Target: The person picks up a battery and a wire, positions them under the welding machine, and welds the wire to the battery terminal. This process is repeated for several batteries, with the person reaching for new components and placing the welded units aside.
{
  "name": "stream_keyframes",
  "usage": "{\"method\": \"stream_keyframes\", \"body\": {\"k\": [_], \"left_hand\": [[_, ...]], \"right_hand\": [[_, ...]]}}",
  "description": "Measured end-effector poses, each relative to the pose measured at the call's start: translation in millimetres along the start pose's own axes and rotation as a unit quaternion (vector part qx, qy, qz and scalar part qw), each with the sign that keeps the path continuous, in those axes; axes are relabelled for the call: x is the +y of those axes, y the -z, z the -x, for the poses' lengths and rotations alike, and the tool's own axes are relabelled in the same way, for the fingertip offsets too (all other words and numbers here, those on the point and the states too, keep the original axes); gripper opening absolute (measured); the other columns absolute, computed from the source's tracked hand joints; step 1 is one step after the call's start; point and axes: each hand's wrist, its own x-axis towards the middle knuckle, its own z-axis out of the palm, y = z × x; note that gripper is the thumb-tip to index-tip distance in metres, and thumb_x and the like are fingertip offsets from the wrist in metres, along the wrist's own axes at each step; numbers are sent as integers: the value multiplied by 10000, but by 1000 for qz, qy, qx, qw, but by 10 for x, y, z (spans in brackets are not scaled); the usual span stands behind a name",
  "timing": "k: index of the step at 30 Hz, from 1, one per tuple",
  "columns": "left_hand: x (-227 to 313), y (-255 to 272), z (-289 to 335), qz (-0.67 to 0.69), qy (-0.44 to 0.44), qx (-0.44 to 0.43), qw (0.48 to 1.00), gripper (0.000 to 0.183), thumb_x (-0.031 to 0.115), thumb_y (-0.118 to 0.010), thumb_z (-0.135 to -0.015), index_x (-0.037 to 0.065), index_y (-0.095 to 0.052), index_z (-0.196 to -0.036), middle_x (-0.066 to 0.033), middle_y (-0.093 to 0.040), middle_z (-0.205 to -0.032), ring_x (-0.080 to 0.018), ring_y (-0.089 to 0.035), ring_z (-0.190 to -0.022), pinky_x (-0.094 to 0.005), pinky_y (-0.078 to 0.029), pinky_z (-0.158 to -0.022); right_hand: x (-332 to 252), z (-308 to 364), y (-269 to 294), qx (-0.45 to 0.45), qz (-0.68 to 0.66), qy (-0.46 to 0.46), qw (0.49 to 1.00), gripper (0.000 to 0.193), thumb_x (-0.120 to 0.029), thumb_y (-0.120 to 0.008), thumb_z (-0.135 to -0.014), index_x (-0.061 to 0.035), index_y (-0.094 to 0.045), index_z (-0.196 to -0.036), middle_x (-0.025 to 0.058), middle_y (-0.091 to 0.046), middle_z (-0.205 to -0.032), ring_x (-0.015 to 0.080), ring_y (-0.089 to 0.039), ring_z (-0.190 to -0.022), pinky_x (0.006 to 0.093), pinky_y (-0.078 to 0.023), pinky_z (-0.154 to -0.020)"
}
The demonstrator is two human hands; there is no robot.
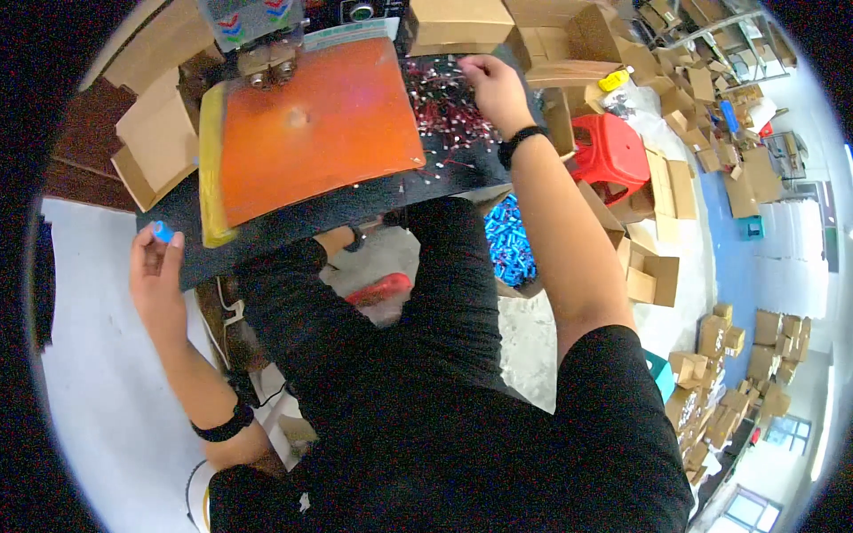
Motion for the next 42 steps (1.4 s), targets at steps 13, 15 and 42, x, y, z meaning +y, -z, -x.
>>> {"method": "stream_keyframes", "body": {"k": [13, 15, 42], "left_hand": [[-114, -44, 105, -28, -2, 20, 999, 272, -6, -698, -813, 18, -573, -1054, -27, -544, -942, -106, -521, -834, -236, -439, -772], [-175, -8, 123, -11, 1, 20, 1000, 285, 3, -701, -821, 40, -577, -1076, -5, -549, -979, -98, -519, -865, -241, -442, -802], [341, -161, 418, -40, -63, -47, 996, 252, -53, -661, -809, -14, -561, -1036, -46, -533, -1006, -119, -503, -819, -244, -436, -773]], "right_hand": [[172, 69, 183, 123, 103, 156, 975, 223, -196, -580, -950, -48, -687, -1078, 62, -680, -1054, 149, -614, -956, 283, -469, -863], [107, 47, 61, 67, -4, 60, 996, 266, -217, -588, -946, -8, -673, -1088, 84, -686, -1070, 150, -612, -997, 276, -460, -891], [-294, 78, 372, 25, 49, 97, 994, 292, -243, -647, -888, -39, -682, -1094, 89, -642, -963, 194, -605, -917, 293, -450, -830]]}}
